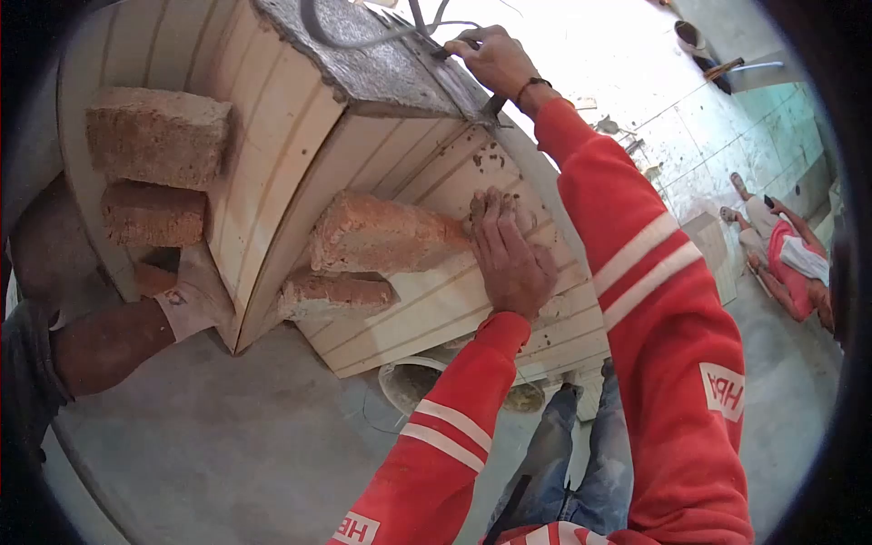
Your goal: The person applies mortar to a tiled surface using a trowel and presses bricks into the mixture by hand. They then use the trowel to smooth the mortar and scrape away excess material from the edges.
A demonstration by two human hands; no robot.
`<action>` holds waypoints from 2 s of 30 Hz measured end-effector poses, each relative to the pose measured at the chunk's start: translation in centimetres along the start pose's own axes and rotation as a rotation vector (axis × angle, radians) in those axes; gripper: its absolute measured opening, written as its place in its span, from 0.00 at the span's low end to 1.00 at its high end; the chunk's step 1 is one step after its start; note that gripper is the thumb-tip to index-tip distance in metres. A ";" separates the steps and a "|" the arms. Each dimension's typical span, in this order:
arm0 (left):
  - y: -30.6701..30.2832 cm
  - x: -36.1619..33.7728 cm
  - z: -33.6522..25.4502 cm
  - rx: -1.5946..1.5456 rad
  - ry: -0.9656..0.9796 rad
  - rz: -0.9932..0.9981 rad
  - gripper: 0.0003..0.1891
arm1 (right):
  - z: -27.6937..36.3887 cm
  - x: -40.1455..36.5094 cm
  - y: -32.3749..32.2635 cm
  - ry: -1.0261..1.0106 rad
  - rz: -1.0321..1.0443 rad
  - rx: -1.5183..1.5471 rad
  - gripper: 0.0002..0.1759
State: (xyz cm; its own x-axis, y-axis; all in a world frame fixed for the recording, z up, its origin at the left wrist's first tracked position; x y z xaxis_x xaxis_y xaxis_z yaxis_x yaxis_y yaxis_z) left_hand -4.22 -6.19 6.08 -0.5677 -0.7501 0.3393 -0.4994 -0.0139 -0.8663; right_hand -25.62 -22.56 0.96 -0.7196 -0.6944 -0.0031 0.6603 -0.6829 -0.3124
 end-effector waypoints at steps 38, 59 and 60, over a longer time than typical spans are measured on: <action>0.7 -0.3 0.4 0.028 0.005 0.048 0.39 | -7.0 -3.1 0.3 -0.063 -0.009 0.073 0.21; 0.3 0.0 0.1 0.009 -0.007 0.000 0.37 | 1.9 -4.7 -3.2 -0.095 -0.055 0.149 0.22; 0.2 -0.1 0.0 0.012 -0.013 0.006 0.37 | 1.6 -4.7 -3.3 -0.056 -0.034 0.141 0.22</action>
State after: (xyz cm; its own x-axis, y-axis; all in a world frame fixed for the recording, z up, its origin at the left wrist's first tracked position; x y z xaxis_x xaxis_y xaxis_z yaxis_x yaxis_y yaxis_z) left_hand -4.29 -6.13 5.85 -0.5623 -0.7584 0.3296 -0.4880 -0.0175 -0.8727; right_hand -24.02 -17.43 3.55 -0.7316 -0.6791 0.0591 0.6621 -0.7286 -0.1752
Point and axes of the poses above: each hand's wrist, its own x-axis towards the middle knuckle, its own y-axis out of the palm, z = x × y, the point moved 5 cm from there along x, towards the middle knuckle, and after that the axes turned 12 degrees about -z, right-handed, at the moved point
